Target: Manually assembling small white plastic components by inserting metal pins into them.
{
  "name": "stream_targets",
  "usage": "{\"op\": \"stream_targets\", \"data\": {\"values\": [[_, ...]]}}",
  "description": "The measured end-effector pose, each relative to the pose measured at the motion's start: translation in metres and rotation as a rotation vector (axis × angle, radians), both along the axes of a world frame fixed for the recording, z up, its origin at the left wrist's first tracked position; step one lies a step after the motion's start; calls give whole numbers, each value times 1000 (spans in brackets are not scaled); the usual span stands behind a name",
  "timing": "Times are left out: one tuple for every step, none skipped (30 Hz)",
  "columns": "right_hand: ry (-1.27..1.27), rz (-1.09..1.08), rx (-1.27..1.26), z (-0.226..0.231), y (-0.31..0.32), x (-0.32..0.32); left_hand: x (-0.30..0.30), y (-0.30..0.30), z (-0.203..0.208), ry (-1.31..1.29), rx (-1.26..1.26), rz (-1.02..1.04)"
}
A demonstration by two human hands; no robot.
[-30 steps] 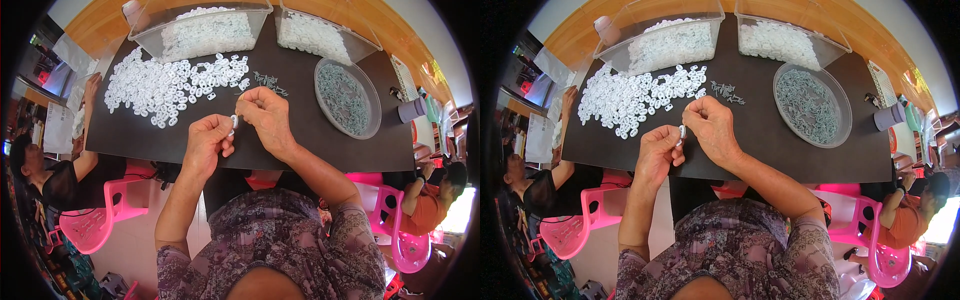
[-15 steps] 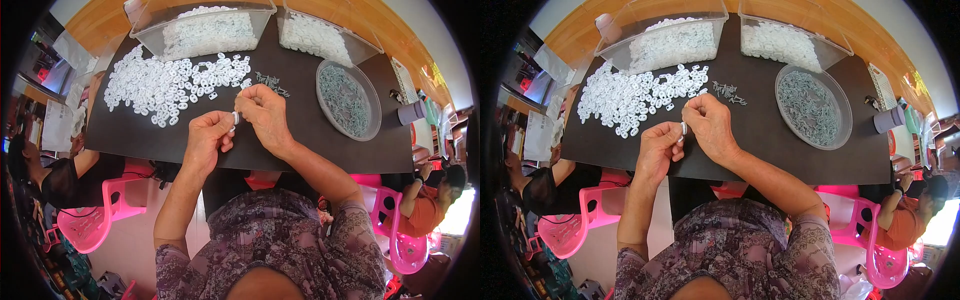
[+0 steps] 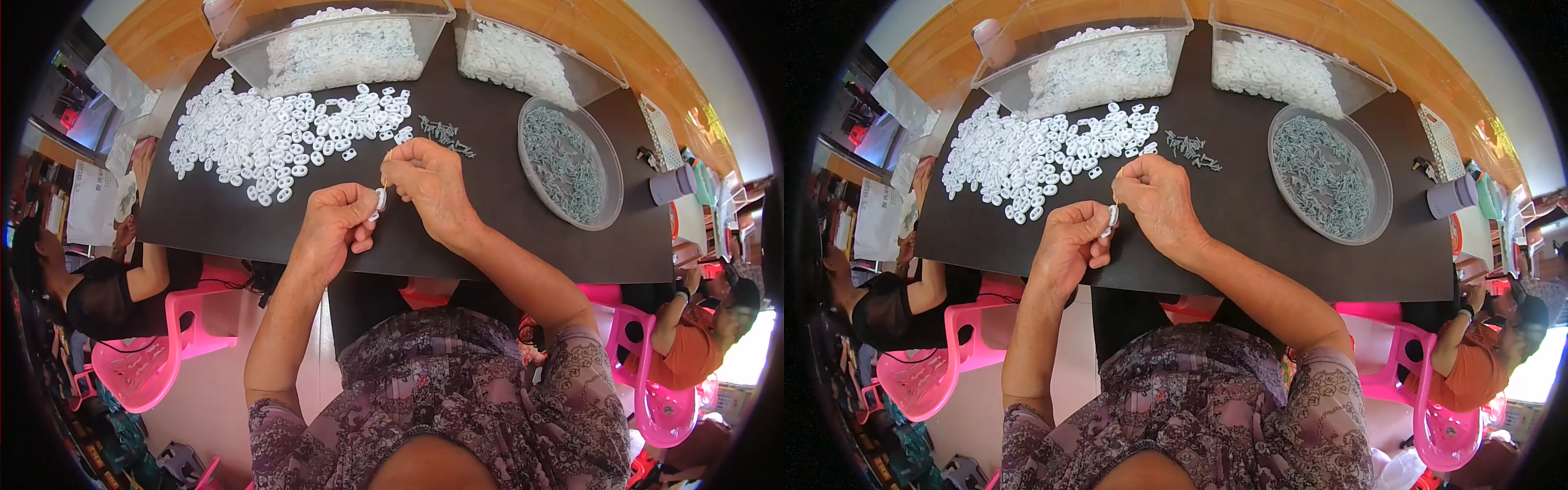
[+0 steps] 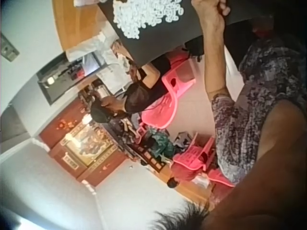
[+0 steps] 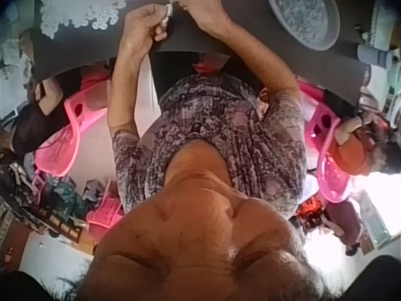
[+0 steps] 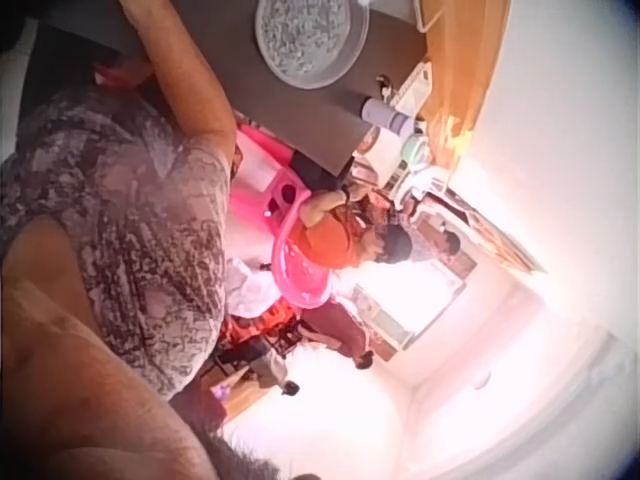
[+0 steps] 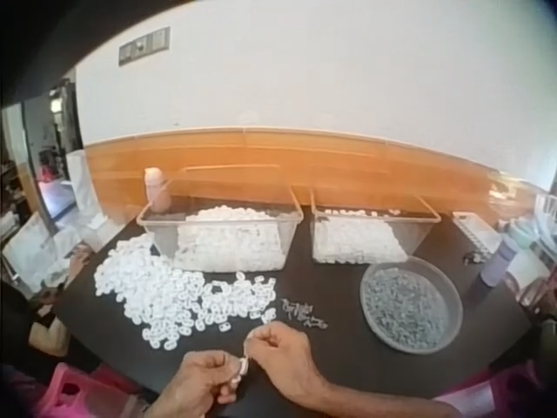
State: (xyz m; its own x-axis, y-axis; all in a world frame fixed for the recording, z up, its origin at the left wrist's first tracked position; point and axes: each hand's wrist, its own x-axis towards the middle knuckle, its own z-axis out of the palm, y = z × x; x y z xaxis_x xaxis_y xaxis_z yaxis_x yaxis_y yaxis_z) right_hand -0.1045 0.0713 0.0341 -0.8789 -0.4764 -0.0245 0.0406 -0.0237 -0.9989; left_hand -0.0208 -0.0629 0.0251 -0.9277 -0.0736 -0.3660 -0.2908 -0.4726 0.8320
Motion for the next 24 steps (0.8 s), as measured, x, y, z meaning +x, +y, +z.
{"op": "stream_targets", "data": {"values": [[-62, -15, -45, 1, -1, 0, -1, 1, -1, 6, 40, 1], [-124, -30, -90, 1, -1, 0, -1, 1, -2, 12, 79, 2], [-124, -29, -90, 2, -2, 1, -1, 0, -3, 13, 80, 3], [-148, -45, -102, 2, -1, 1, -2, 0, -5, 17, 114, 5], [-173, -60, -115, 2, -1, 2, -2, -1, -6, 22, 149, 7], [-172, -59, -114, 2, -1, 2, -2, -2, -5, 23, 149, 8], [-169, -60, -133, 2, 0, 2, -2, -2, -5, 18, 145, 3], [-167, -61, -151, 2, 1, 3, -2, -3, -4, 14, 140, -3], [-167, -61, -151, 3, 2, 3, -2, -3, -2, 13, 141, -2], [-158, -66, -143, 5, 3, 4, -2, -3, -1, 9, 119, 8], [-149, -71, -135, 6, 3, 4, -1, -3, 0, 4, 97, 17], [-149, -69, -136, 6, 3, 5, -1, -4, 0, 5, 97, 19], [-148, -68, -142, 6, 3, 5, -1, -5, -1, 6, 100, 9], [-148, -68, -147, 6, 4, 6, -1, -6, -1, 8, 104, 0], [-147, -69, -148, 7, 5, 6, -1, -6, 1, 9, 103, -1], [-140, -75, -170, 6, 6, 7, -1, -5, 2, 6, 126, -6], [-134, -82, -192, 6, 7, 7, -1, -5, 2, 4, 148, -12], [-133, -80, -193, 6, 8, 8, -1, -6, 1, 4, 147, -10], [-102, -80, -203, 8, 9, 9, -1, -7, -1, 0, 171, -21], [-72, -80, -214, 9, 9, 11, -1, -7, -1, -5, 194, -33], [-72, -80, -214, 10, 9, 13, -1, -7, -1, -5, 193, -33], [-62, -80, -192, 11, 9, 14, -1, -6, -1, -5, 190, -32], [-53, -80, -170, 11, 9, 15, -1, -6, -1, -5, 187, -31], [-53, -82, -170, 9, 9, 15, -2, -6, -2, -5, 187, -33]]}}
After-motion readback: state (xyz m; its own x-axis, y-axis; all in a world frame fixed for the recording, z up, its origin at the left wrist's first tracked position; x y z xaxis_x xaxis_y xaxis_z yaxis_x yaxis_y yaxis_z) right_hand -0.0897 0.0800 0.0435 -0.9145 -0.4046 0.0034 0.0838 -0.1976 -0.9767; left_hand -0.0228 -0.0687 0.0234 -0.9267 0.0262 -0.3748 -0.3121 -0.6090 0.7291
